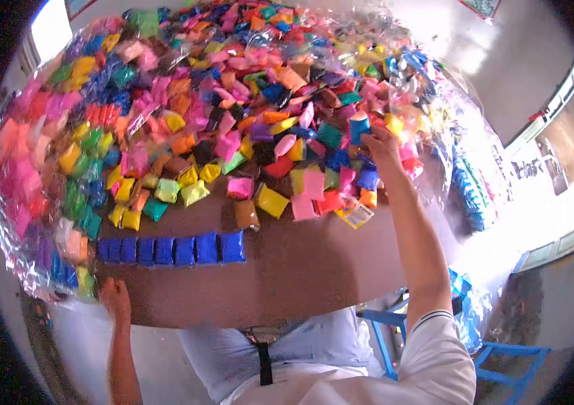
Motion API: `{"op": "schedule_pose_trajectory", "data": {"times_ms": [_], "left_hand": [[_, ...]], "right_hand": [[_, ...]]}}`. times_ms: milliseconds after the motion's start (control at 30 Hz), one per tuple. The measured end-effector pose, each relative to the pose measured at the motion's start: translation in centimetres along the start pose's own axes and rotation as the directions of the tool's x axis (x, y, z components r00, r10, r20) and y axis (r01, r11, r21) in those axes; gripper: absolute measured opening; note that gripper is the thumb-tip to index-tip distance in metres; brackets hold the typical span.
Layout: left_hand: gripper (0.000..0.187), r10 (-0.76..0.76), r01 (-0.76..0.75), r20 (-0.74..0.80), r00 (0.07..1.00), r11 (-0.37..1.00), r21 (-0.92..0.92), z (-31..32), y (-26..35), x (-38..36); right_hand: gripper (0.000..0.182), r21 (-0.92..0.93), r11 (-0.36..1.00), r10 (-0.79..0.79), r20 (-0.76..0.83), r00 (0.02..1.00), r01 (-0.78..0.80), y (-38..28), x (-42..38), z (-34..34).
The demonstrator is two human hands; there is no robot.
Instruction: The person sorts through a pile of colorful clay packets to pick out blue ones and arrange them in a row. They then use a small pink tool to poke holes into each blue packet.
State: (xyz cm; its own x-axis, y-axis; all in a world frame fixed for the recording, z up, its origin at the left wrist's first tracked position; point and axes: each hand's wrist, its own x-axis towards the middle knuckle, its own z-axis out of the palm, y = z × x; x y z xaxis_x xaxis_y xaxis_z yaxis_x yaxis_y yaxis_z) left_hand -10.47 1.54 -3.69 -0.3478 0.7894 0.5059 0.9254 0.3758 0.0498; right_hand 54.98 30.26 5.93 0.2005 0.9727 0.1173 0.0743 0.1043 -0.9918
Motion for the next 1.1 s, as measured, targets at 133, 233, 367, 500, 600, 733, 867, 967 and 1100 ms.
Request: {"op": "schedule_pose_trajectory", "data": {"times_ms": [133,233,367,500,600,733,867,967,1100], "left_hand": [[0.023,-0.055,0.056,0.011,0.998,0.995,-0.084,-0.7,1.2,0.1],[0.024,0.047,-0.046,-0.072,0.996,0.999,0.023,0.3,-0.1,0.0],[0.024,0.133,-0.127,-0.142,0.981,0.991,0.048,1.8,-1.5,-0.2],[0.022,0.056,-0.057,-0.028,0.998,0.998,-0.023,0.3,-0.7,0.0],[0.02,-0.029,0.027,-0.025,0.999,0.996,-0.09,0.2,-0.6,-0.3],[0.023,-0.033,0.03,-0.042,0.999,0.997,-0.07,-0.1,0.2,-0.2],[0.022,-0.029,0.03,0.014,0.999,0.996,-0.085,-2.4,2.2,0.0],[0.022,0.067,-0.07,-0.114,0.991,0.997,-0.025,1.7,-2.0,-0.9],[0.022,0.176,-0.156,-0.228,0.958,0.982,0.104,2.9,-2.5,-1.1]], "right_hand": [[0.014,-0.418,0.901,-0.21,-0.183,0.96,0.117,-2.2,0.1,1.0],[0.015,-0.581,0.776,-0.404,-0.161,0.9,0.245,-2.9,0.8,1.4],[0.042,-0.731,0.664,-0.296,-0.064,0.953,0.157,-2.2,4.1,2.0],[0.048,-0.846,0.42,-0.53,0.065,0.846,0.328,1.1,5.3,3.7],[0.046,-0.888,0.381,-0.435,0.075,0.897,0.259,1.6,5.0,4.9],[0.043,-0.894,0.358,-0.487,0.068,0.871,0.27,2.6,5.5,4.9],[0.039,-0.89,0.368,-0.488,0.06,0.871,0.268,2.5,4.5,5.1],[0.036,-0.885,0.394,-0.458,0.044,0.888,0.247,2.2,4.0,5.2],[0.036,-0.868,0.41,-0.429,0.086,0.899,0.279,1.8,3.6,4.9]]}}
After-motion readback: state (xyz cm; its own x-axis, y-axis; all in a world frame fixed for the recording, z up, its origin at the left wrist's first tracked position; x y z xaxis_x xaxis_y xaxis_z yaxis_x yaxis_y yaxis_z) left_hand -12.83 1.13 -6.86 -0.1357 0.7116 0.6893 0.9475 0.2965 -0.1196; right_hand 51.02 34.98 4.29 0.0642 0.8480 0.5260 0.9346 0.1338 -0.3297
